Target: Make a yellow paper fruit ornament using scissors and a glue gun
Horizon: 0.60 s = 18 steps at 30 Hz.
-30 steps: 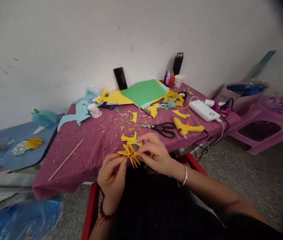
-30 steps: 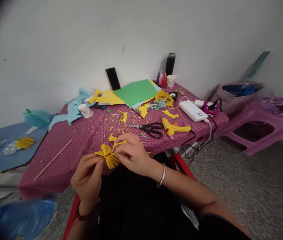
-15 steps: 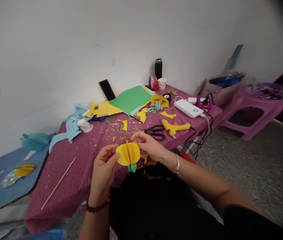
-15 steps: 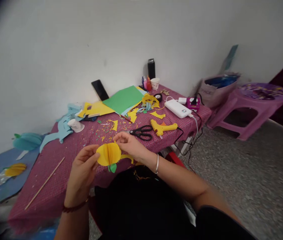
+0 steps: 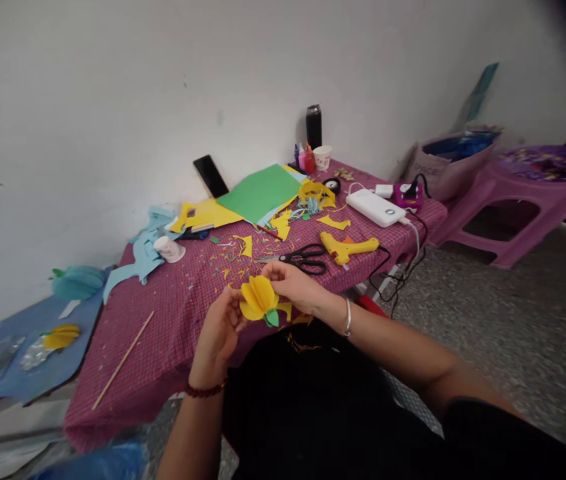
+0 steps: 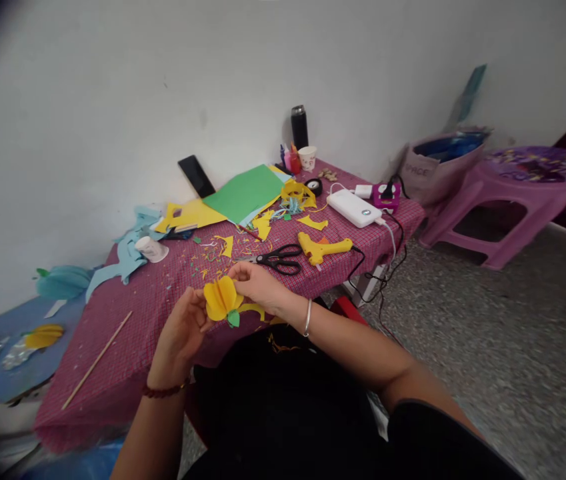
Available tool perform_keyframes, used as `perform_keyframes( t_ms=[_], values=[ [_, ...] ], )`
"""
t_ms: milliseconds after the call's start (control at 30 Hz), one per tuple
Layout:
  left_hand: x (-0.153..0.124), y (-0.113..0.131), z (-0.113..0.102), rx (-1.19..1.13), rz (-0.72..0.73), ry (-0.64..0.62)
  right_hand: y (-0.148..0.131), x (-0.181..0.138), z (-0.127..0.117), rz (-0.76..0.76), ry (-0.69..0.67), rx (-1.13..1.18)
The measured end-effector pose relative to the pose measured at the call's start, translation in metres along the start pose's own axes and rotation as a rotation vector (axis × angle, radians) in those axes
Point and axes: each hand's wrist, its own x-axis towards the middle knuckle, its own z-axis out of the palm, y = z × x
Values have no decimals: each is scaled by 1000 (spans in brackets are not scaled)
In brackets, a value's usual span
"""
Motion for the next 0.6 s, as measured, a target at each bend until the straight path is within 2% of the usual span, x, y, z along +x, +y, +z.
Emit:
perform_keyframes(
  t_ms=[200,400,500,600],
  values=[
    [6,-8,-5,73,14,-36,0,-1,2,-71,4,-121],
    [6,-12,-5,87,49,-4,-7,-5,2,-72,-62,-159],
    [2,-14,-4,99,131,27,-11,-9,3,-88,-109,-159],
    [-5,-15,-3,128,290,77,-13,-14,5,-143,-150,-163]
  ],
)
